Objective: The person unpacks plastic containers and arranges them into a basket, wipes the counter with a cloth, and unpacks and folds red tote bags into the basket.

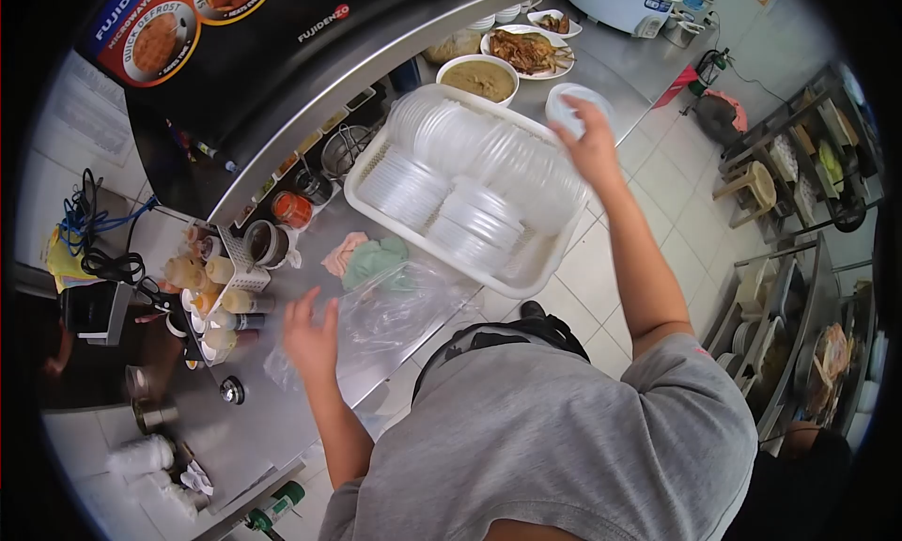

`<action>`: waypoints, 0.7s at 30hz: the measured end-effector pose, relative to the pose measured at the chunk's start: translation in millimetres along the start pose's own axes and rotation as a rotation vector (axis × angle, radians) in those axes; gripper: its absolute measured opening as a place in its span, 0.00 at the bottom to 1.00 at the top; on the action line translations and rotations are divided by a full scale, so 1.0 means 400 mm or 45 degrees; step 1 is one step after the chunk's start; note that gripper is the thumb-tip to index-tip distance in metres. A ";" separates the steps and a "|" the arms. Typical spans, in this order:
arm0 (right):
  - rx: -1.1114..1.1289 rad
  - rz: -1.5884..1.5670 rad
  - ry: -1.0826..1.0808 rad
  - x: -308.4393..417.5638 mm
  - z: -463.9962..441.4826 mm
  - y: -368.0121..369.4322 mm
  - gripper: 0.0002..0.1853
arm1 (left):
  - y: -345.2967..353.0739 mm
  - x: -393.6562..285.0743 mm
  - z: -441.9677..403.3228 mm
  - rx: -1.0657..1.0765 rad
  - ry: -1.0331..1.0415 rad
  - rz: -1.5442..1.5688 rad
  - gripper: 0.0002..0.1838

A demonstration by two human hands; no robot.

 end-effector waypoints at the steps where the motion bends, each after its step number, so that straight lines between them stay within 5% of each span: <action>1: -0.050 -0.010 0.157 -0.077 -0.026 -0.021 0.28 | -0.007 0.003 0.009 -0.031 0.005 -0.089 0.19; 5: -0.198 -0.063 0.764 -0.505 -0.080 -0.044 0.38 | -0.048 -0.023 0.038 -0.257 -0.095 -0.345 0.26; 8: -0.174 -0.114 1.003 -0.671 -0.117 -0.035 0.45 | -0.043 -0.199 0.046 -0.117 -0.085 -0.265 0.31; 10: -0.103 -0.051 1.064 -0.724 -0.165 -0.012 0.48 | 0.049 -0.302 0.075 0.003 0.158 -0.259 0.36; 14: 0.327 -0.210 0.813 -0.787 -0.298 0.074 0.49 | 0.238 -0.490 0.102 0.489 0.305 -0.118 0.38; 17: 0.771 -0.476 0.755 -0.803 -0.343 0.110 0.45 | 0.340 -0.480 0.079 0.292 0.214 -0.192 0.37; 18: 0.734 -0.464 0.784 -0.671 -0.318 0.054 0.41 | 0.341 -0.486 0.071 0.238 0.188 -0.234 0.37; 21: 0.731 -0.301 0.648 -0.708 -0.266 0.062 0.41 | 0.334 -0.513 0.077 0.111 0.143 -0.305 0.38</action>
Point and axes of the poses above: each hand's wrist, its own z-axis away from the middle knuckle, its own y-axis out of the palm, x = y × z, the point moved 1 cm from there along -z, towards the middle knuckle, and after that the axes turned 4 degrees about x, right-handed, at the moved point
